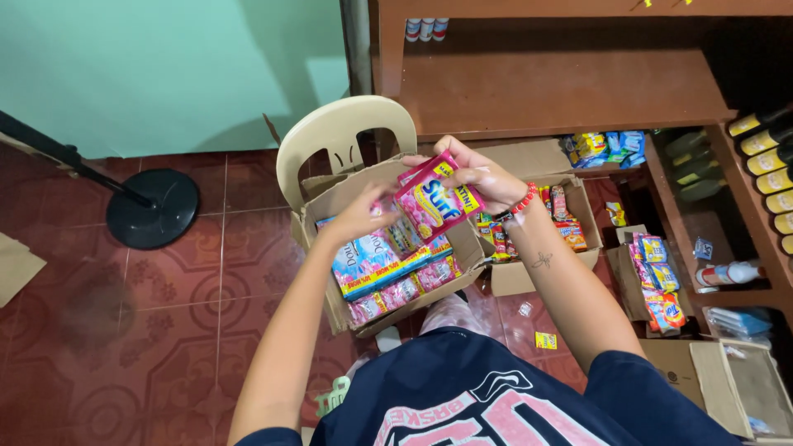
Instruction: Picking laundry detergent sachets from shelves and organizing them into cardboard boxes.
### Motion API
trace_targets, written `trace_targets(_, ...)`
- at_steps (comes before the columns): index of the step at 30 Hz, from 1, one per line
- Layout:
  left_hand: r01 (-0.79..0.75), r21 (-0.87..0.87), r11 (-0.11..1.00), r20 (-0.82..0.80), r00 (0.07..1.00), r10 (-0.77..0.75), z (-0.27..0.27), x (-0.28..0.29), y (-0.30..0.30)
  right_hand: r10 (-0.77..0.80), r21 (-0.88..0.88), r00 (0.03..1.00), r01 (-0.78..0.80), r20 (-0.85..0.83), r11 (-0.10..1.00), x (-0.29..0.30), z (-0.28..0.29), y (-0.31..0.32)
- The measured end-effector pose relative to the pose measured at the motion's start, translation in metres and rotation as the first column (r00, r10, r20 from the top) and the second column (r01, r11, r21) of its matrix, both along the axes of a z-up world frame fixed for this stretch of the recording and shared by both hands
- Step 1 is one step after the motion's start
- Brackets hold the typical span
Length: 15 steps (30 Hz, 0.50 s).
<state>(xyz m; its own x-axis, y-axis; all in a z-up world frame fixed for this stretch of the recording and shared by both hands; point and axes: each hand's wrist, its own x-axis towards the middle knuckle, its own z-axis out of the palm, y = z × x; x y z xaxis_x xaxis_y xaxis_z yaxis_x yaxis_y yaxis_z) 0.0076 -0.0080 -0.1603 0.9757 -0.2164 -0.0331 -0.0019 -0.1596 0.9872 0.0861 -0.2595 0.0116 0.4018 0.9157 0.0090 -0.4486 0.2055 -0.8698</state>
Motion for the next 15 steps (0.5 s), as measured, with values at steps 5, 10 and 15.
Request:
trace_targets(5,-0.006,0.189,0.982,0.465,0.882,-0.084,0.019,0.008,-0.007,0.003,-0.048,1.000,-0.002,0.026,0.999,-0.002,0.008,-0.003)
trace_targets(10,0.090,-0.236,0.968,0.103,0.992,-0.067,0.001,0.011,-0.015,-0.084,-0.257,0.939,0.176,0.333,0.950,0.017,-0.006,-0.011)
trace_targets(15,0.091,-0.302,0.949,-0.007,0.995,-0.097,0.029,-0.007,-0.019,-0.005,-0.248,0.626,0.316,0.780,0.916,0.004,-0.014,-0.008)
